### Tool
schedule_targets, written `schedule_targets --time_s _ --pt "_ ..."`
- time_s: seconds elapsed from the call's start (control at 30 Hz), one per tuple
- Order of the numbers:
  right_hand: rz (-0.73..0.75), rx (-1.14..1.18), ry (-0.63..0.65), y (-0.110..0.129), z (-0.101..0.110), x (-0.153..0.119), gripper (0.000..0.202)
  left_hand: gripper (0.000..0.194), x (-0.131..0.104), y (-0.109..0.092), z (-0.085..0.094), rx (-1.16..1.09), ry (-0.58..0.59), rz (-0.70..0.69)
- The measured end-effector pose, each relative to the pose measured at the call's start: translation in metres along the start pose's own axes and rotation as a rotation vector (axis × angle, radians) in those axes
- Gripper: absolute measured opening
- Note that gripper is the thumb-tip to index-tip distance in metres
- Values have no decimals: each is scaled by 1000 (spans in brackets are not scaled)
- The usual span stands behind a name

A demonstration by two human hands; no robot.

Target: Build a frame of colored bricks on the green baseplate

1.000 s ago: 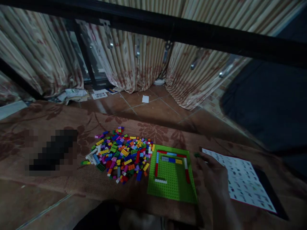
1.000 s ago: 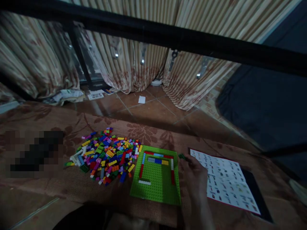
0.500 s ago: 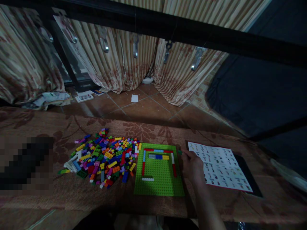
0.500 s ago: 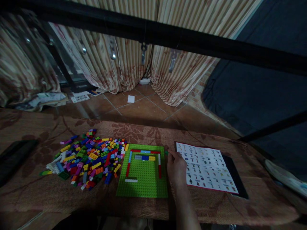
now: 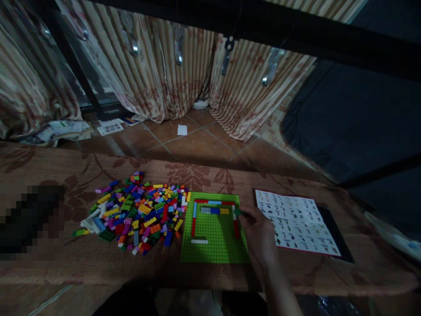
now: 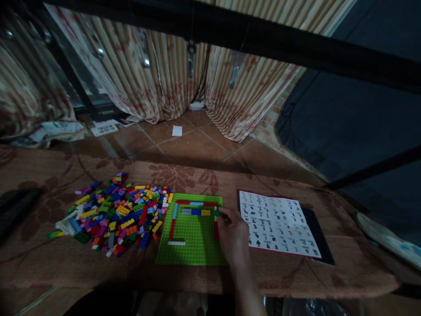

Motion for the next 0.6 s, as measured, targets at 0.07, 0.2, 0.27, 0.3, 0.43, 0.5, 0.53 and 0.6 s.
schedule_targets --time_s 0.07,0.2,0.27,0.3,0.43,0.5,0.53,0.6 --pt "20 15 86 6 -10 -12 26 31 4 1 2 21 9 79" --pt "142 -21 212 15 -25 -27 24 27 -7 18 1 46 19 154" --pt "183 -85 232 16 -28 -29 25 30 -16 31 1 95 -15 337" --pt "196 -124 239 16 -29 -29 26 31 -21 36 1 123 -34 456" --pt "266 -249 251 16 -32 -32 31 44 -37 38 5 301 -178 1020" --pt "310 -286 252 19 -34 -34 32 48 -43 32 9 384 -303 1255" --pt "323 -303 256 21 -35 -35 32 47 -43 31 9 366 -321 1257" --pt "322 -334 269 24 -36 -37 31 43 -40 32 7 274 -281 1135"
Point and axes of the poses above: each hand's wrist, its own x-axis towards the middle knuckle, its own z-axis out of the back of the hand, y = z × x, the point moved 4 cm from there along x, towards the middle knuckle, and after that the axes turned 12 degrees about -z, right-handed, at the moved point
